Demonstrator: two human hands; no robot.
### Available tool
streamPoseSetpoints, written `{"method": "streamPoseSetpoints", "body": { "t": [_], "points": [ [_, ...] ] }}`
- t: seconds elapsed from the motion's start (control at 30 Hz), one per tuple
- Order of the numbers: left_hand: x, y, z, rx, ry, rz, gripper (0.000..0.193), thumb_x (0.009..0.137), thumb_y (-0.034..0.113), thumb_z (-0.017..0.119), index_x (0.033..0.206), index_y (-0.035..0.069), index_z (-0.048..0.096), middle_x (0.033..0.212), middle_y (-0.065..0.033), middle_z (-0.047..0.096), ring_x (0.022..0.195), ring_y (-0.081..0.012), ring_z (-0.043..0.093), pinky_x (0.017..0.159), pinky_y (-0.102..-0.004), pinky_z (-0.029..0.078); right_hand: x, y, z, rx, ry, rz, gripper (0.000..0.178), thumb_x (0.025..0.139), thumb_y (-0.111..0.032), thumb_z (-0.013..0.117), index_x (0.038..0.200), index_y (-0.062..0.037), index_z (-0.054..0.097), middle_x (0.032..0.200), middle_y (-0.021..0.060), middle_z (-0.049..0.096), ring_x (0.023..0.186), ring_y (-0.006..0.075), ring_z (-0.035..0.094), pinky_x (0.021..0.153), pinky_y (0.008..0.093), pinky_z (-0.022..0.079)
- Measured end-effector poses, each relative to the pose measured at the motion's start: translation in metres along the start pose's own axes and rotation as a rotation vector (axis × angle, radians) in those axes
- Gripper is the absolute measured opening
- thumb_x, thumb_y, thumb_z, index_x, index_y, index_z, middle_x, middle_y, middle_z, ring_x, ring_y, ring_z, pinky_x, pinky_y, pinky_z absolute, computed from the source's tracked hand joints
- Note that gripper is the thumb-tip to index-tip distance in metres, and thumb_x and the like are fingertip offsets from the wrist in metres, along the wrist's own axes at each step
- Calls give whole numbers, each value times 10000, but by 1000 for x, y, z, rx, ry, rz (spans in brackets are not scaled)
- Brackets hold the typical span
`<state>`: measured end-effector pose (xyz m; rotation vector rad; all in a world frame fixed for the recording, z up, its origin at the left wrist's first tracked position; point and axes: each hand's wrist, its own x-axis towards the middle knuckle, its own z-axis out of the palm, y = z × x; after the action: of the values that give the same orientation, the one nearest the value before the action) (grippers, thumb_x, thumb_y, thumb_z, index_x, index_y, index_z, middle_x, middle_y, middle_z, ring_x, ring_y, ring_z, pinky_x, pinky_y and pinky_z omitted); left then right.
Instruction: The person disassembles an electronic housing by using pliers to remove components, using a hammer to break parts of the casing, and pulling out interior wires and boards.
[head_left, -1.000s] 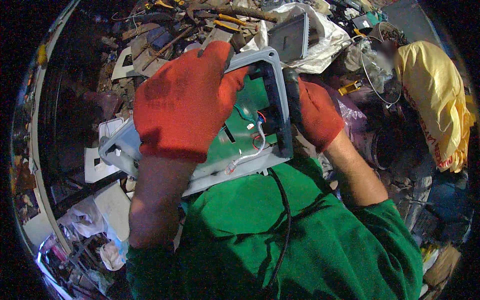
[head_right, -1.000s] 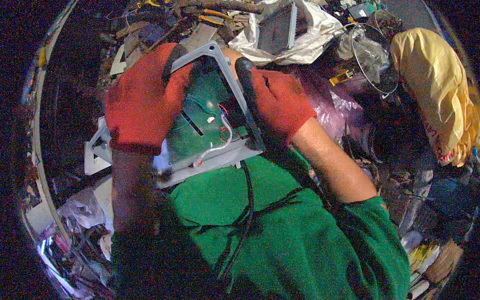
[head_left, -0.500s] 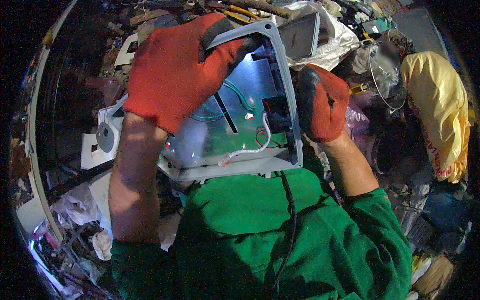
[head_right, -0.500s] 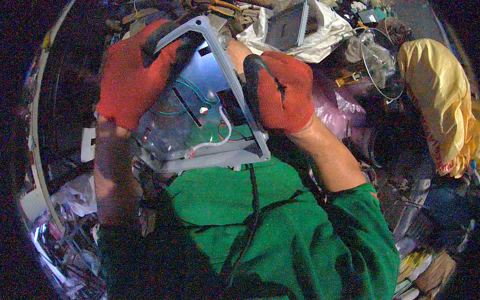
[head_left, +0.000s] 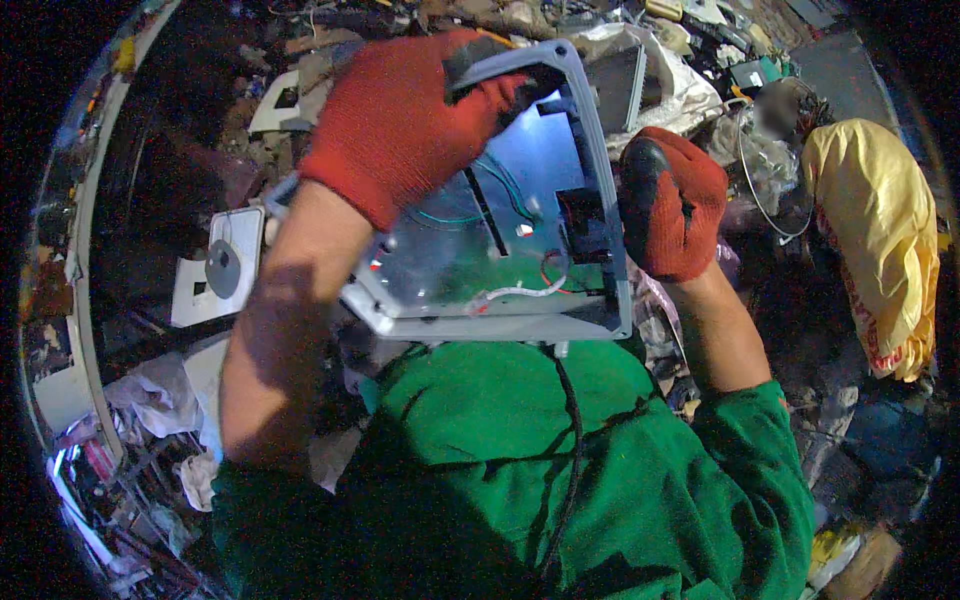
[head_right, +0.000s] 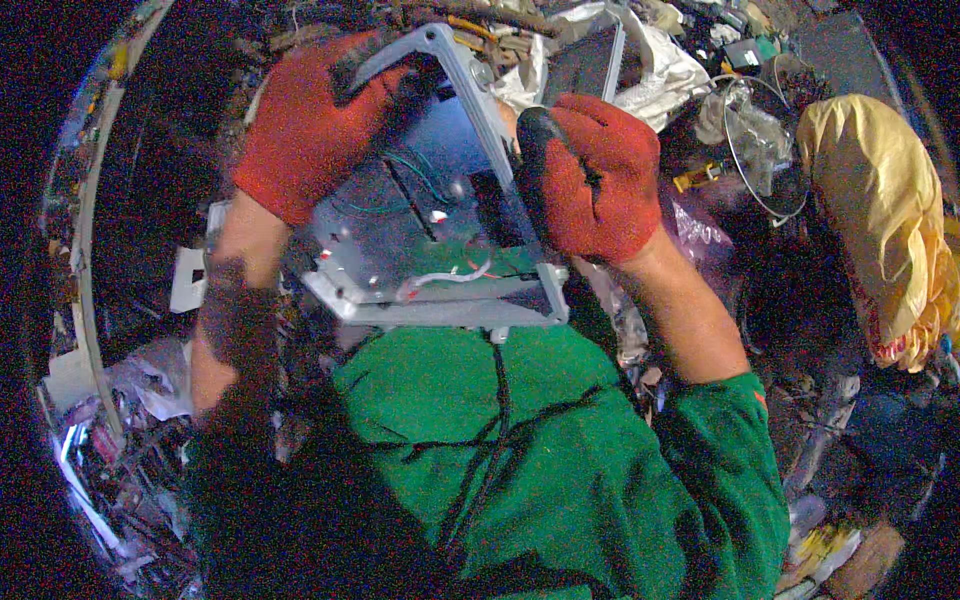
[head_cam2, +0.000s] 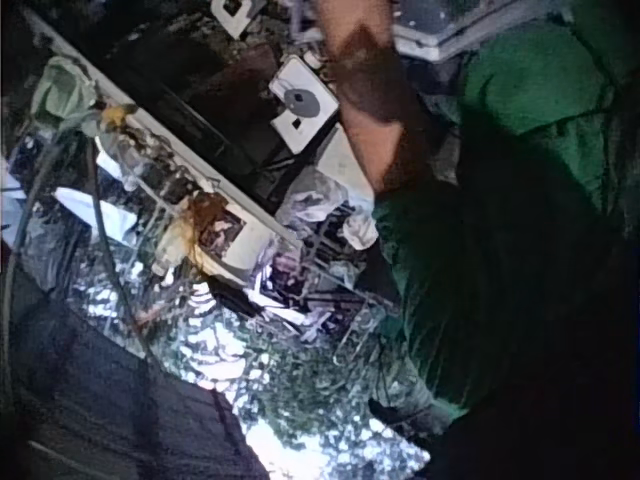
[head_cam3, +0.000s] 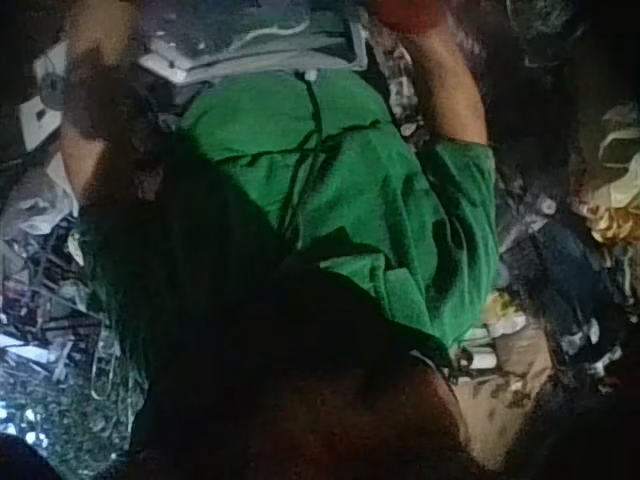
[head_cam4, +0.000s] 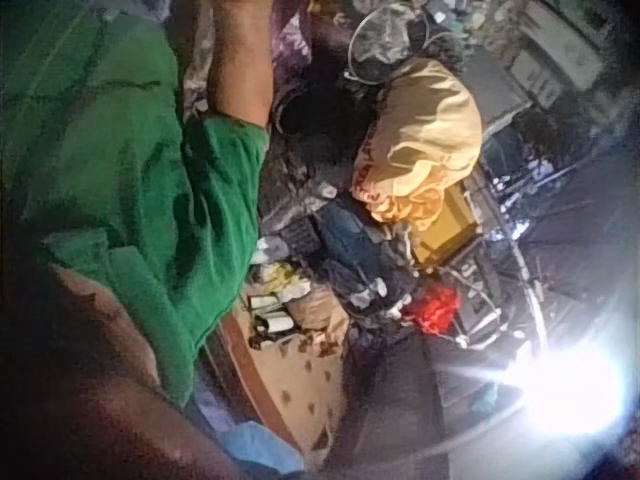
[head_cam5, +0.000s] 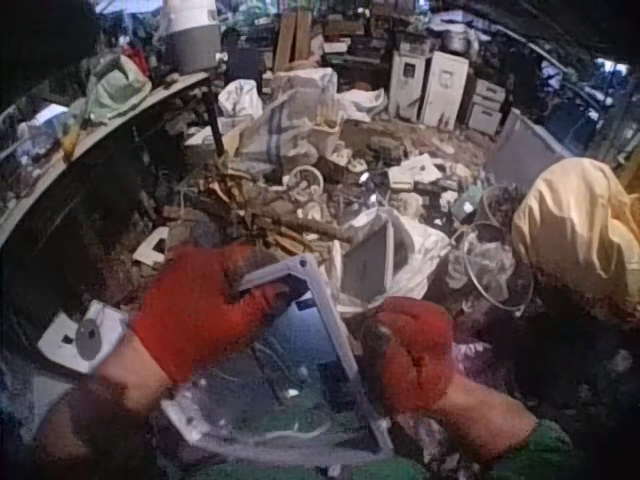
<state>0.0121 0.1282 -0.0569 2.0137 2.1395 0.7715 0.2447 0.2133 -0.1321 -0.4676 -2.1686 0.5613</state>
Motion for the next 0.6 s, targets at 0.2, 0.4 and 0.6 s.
{"method": "streamPoseSetpoints", "body": {
  "t": [0.2, 0.4, 0.6],
  "points": [
    [-37, 6, -9, -60, 162, -32, 496, 786, 363, 680, 1118, 4, 596, 1013, -221, 642, 962, -370, 628, 831, -399, 501, 9, -16, -26, 349, -287, 185, 357, 788, -293, 597, 983, 6, 601, 834, 163, 585, 748, 337, 592, 722, 389, 481],
    [-121, -25, -50, -297, 436, -200, 525, 919, 427, 540, 1212, -7, 533, 1151, -171, 599, 1072, -278, 569, 923, -410, 444, -10, -8, -10, 634, -135, 475, 470, 886, -367, 546, 1155, 19, 541, 1027, 143, 606, 964, 249, 596, 897, 377, 452],
    [-154, -53, -64, -676, 593, -541, 450, 945, 236, 510, 1318, -6, 440, 1241, -145, 548, 1105, -245, 551, 953, -393, 444, 8, 43, 41, -87, -184, 244, 521, 803, -272, 667, 1218, -6, 500, 1076, 207, 585, 996, 368, 593, 895, 426, 468]
  ]
}}
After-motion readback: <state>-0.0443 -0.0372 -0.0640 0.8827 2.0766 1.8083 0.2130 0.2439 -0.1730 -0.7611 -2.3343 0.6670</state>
